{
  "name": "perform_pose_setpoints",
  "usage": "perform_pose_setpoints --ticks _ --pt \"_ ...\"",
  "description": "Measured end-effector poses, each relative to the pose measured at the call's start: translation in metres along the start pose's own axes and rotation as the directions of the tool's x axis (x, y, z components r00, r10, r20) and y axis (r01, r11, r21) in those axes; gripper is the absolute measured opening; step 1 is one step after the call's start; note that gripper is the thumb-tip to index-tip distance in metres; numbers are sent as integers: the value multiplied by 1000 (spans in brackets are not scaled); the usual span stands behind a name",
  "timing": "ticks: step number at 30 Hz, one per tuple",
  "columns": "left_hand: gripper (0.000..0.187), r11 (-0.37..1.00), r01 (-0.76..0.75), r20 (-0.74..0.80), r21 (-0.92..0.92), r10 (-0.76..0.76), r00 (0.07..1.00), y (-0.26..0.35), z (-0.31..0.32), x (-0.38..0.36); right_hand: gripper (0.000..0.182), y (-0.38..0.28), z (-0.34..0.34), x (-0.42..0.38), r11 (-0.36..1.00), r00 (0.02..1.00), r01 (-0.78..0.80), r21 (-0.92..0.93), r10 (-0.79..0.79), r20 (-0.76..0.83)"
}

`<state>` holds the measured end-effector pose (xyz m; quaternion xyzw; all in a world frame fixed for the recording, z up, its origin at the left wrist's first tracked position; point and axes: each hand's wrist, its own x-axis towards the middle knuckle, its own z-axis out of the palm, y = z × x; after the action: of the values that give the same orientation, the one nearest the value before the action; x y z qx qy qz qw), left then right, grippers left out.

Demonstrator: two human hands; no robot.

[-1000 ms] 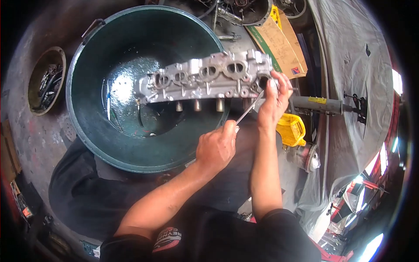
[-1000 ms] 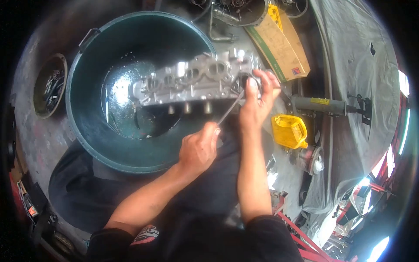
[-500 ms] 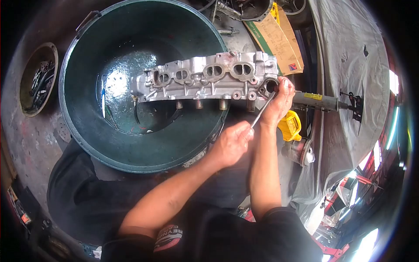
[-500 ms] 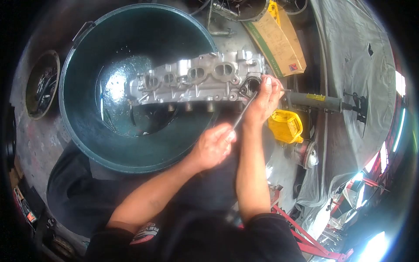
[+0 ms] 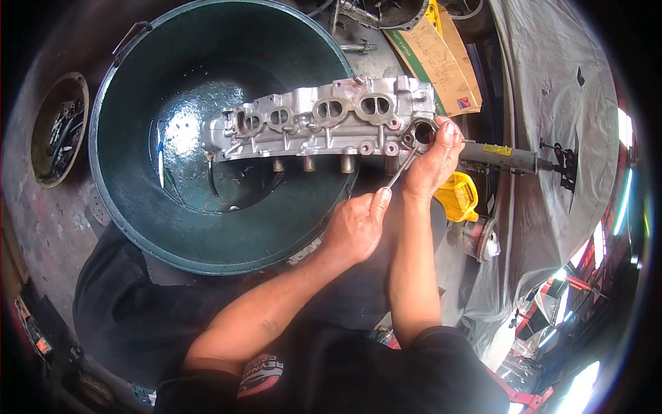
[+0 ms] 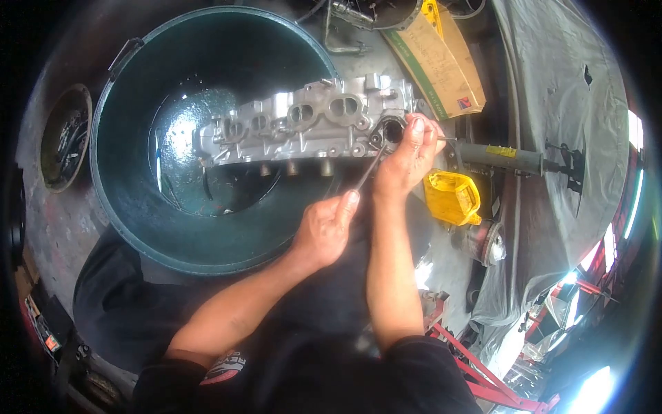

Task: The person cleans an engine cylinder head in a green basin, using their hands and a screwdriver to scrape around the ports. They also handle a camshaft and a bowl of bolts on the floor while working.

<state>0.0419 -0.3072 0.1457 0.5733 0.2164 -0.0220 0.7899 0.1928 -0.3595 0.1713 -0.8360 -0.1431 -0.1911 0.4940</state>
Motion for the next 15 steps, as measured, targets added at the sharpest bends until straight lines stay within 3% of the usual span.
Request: perform_pose_setpoints --ticks 4,6,10,15 --pt "50 994 -37 2 98 37 999 3 2 -6 26 -2 1 -1 999 999 -20 32 21 -24" --pt "54 989 84 28 120 -88 996 6 -11 3 25 -4 3 -3 996 998 -49 69 51 -27" --pt "52 991 32 29 129 -36 999 13 -7 -5 26 -2 3 1 999 999 -27 32 28 -30" --pt "51 985 73 38 155 -80 996 16 -7 -6 26 -9 1 -3 998 997 -59 20 60 -40"
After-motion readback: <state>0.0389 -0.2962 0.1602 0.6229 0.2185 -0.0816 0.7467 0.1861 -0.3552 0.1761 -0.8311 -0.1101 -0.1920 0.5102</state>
